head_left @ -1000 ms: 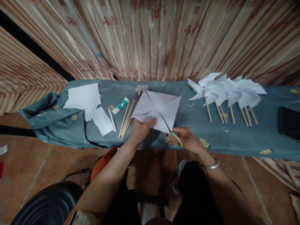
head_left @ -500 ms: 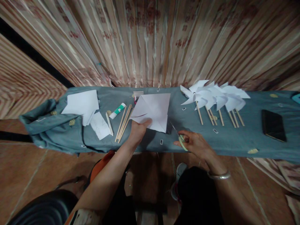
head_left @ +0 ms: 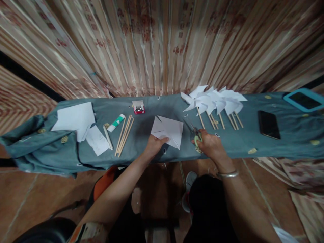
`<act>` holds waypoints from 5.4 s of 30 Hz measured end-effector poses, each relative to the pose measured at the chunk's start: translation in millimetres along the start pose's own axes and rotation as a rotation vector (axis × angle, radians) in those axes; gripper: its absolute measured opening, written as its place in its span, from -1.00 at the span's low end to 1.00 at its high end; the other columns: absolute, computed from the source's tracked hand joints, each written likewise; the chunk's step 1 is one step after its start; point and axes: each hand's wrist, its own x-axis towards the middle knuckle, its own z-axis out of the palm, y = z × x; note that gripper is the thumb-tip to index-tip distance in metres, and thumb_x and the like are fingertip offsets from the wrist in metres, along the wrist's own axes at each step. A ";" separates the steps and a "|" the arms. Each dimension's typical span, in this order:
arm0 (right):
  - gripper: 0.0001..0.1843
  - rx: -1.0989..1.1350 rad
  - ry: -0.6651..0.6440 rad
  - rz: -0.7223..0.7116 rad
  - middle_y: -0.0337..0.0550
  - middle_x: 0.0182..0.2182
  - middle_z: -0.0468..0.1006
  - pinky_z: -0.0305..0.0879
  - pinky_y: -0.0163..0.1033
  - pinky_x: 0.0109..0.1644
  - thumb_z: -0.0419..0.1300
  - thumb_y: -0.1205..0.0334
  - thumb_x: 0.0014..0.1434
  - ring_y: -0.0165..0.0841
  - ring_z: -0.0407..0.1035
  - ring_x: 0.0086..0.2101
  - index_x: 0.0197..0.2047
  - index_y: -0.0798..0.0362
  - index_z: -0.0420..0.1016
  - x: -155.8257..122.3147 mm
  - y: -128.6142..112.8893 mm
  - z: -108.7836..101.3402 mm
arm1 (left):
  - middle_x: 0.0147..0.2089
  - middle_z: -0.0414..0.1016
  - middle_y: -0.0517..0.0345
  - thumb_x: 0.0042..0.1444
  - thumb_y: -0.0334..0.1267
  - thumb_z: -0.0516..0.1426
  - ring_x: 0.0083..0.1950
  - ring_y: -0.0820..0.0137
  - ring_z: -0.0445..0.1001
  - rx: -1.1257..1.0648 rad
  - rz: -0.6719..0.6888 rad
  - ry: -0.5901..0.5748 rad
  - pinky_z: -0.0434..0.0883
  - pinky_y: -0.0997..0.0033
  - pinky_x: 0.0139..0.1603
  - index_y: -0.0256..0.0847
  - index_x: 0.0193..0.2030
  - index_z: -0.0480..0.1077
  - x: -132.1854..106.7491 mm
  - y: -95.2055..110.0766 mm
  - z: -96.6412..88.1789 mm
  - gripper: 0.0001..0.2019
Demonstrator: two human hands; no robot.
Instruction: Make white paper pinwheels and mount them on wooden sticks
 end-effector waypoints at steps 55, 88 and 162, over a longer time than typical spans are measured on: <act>-0.71 0.165 0.052 -0.636 0.01 -0.17 0.55 0.31 -0.15 -0.02 0.03 0.49 0.25 -0.22 0.35 -0.16 -0.23 0.13 0.58 -11.4 -40.8 24.7 | 0.34 0.31 -0.11 0.28 -0.27 0.06 0.43 0.13 0.13 1.316 0.611 -0.495 0.05 -0.09 0.41 -0.25 0.22 0.34 -13.0 -4.5 -24.1 -0.62; -0.66 0.291 0.174 -0.595 -0.03 -0.15 0.62 0.40 -0.09 -0.01 0.00 0.48 0.17 -0.21 0.44 -0.16 -0.18 0.07 0.57 -0.1 -86.7 27.8 | 0.19 0.42 -0.10 0.27 -0.22 0.05 0.22 0.16 0.33 1.127 0.653 0.028 0.29 0.06 0.27 -0.24 0.25 0.27 -23.4 38.9 -117.7 -0.57; -0.74 2.157 -0.325 0.240 -0.28 -0.47 0.63 0.43 -0.42 -0.41 0.51 0.11 -0.11 -0.50 0.42 -0.50 -0.33 -0.02 0.64 57.4 -70.5 33.9 | 0.26 0.35 -0.15 0.24 -0.27 0.06 0.26 0.09 0.34 1.159 0.596 -0.164 0.32 -0.09 0.26 -0.26 0.29 0.24 45.8 25.9 -107.1 -0.52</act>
